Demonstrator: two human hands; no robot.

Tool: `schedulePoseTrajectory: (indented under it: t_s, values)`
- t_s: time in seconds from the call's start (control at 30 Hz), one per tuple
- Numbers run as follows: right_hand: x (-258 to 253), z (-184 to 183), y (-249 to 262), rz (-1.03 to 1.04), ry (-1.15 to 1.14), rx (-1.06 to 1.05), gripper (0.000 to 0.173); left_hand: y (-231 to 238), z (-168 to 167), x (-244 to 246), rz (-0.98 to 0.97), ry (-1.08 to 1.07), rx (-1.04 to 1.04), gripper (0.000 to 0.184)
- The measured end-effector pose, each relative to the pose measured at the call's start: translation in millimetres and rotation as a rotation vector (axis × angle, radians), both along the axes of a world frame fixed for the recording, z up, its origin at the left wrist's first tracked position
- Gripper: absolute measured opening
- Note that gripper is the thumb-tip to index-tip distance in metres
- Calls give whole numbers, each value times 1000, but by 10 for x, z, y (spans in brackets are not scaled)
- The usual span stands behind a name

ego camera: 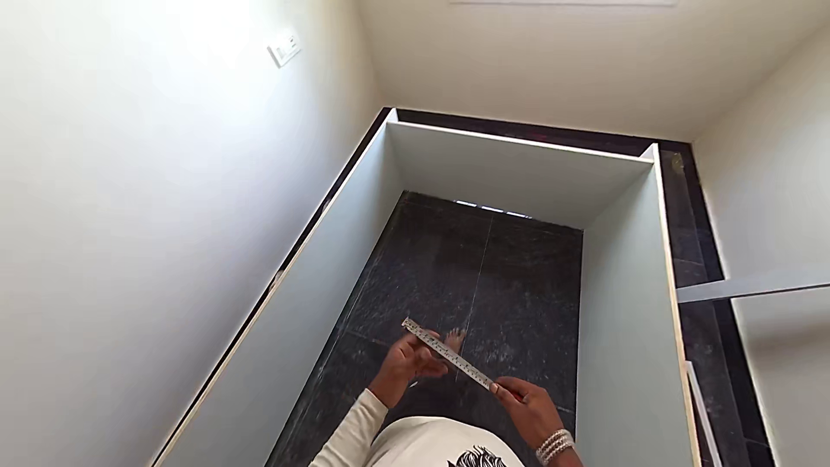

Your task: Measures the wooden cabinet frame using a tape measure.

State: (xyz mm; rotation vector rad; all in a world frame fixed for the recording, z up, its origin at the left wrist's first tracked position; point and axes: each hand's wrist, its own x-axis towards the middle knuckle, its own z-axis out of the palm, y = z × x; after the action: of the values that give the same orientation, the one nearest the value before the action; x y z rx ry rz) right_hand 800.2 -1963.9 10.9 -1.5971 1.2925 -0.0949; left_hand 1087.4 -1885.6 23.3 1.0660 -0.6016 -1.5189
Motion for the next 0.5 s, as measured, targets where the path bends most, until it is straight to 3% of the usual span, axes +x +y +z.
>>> schedulePoseTrajectory:
  t_s: [0.1, 0.23, 0.37, 0.5]
  values:
    - [428, 218, -735, -54, 76, -31, 33, -928, -9, -45, -201, -78, 134, 43]
    - [779, 412, -1627, -73, 201, -32, 33, -2001, 57, 43, -186, -58, 239, 35]
    - [870, 391, -2692, -30, 355, 15, 36, -3134, 31, 382, 47, -49, 358, 38]
    - [403, -33, -3868, 26, 423, 21, 39, -4467, -150, 1221, 392, -109, 491, 41]
